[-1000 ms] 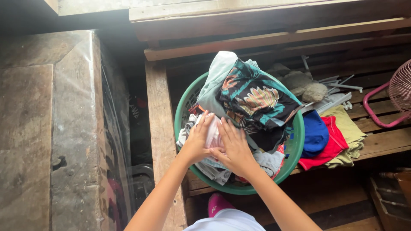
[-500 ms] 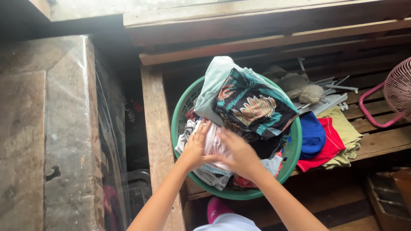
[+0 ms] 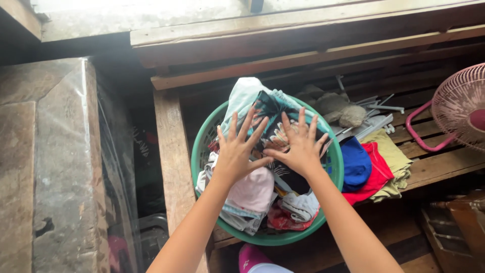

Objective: The recorder folds several pieces of clothing, including underwear, on a table and places them into a laundry basket.

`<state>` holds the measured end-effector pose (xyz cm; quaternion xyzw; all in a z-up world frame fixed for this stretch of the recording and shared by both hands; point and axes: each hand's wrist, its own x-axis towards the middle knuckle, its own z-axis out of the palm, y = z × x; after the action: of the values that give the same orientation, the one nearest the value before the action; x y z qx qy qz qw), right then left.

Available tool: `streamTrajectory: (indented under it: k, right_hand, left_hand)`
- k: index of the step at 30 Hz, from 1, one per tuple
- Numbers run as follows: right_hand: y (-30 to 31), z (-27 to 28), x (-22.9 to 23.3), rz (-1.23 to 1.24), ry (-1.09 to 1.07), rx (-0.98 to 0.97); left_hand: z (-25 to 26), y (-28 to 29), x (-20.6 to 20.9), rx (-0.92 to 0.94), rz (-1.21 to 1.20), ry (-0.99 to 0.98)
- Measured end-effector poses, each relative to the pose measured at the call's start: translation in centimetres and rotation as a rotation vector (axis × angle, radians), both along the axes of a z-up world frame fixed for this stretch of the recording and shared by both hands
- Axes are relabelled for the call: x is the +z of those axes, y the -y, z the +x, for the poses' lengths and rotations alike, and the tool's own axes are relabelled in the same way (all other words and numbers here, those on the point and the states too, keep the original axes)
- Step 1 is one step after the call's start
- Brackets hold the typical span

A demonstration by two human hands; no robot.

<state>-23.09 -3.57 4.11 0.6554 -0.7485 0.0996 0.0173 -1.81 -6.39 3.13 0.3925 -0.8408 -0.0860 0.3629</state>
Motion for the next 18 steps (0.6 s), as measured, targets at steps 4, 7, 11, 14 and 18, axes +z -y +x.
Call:
streamTrajectory:
  k: [4,7,11,14,18]
  right_hand:
    - [1.1,-0.8,-1.4,0.016,0.021,-0.010]
    - [1.3,-1.0,-1.9,0.030,0.020,-0.014]
    - [2.3,-1.0,-1.3,0.069,0.039,-0.033]
    - [2.0,-0.9,-1.3,0.081,0.027,-0.030]
    - [1.1,0.2,0.9,0.045,0.057,-0.003]
  left_hand:
    - [-0.4,1.4,-2.7,0.015,0.096,0.124]
    - [-0.6,1.9,-3.9,0.005,0.234,0.090]
    - [-0.9,2.9,-3.9,0.016,0.264,0.079]
    - [-0.8,2.8,-4.0,0.017,0.286,0.100]
    - [-0.1,2.7,-3.3,0.030,0.293,0.092]
